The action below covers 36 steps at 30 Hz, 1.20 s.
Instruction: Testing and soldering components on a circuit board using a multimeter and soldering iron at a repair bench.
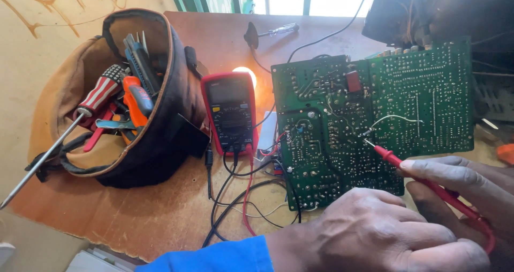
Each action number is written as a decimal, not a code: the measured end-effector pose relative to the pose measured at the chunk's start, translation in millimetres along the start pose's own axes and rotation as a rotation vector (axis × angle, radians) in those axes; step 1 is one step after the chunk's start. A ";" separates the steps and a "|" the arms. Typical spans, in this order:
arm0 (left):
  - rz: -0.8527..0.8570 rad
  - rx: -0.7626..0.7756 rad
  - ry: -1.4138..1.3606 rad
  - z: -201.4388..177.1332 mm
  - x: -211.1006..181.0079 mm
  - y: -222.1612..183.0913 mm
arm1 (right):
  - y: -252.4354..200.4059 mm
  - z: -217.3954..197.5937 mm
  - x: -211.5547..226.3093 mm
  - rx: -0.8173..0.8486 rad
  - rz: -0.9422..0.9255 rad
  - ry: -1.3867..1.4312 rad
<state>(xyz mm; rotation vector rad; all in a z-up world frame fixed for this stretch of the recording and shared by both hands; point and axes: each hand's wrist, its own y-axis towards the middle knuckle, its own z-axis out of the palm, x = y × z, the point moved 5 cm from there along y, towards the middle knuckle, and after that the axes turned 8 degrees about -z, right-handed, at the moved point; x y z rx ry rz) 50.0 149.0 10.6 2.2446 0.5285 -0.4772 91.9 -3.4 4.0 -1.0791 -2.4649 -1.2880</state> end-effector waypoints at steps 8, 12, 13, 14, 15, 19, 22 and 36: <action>0.074 -0.003 0.047 25.7 20.1 -1.3 | 12.8 0.1 12.0 0.042 -0.049 -0.119; 0.082 0.007 0.087 37.3 29.4 -2.0 | 13.4 1.3 14.1 0.034 -0.018 -0.107; 0.080 0.007 0.090 31.9 25.1 -0.3 | 12.2 -0.9 11.3 0.035 -0.021 -0.104; 0.068 -0.015 0.024 24.6 21.0 1.4 | 10.9 -0.8 9.0 0.088 -0.035 -0.147; 0.057 -0.037 -0.041 17.3 17.3 3.3 | 9.8 -0.5 6.3 0.140 -0.050 -0.189; 0.028 -0.074 -0.043 12.3 13.0 5.1 | 5.2 3.0 -0.6 0.097 -0.003 -0.176; 0.019 -0.079 -0.010 12.4 13.1 5.2 | 5.3 0.1 -4.7 0.120 -0.024 -0.199; 0.028 -0.212 0.047 10.4 8.3 10.8 | -9.2 -5.9 -42.4 0.351 0.041 -0.163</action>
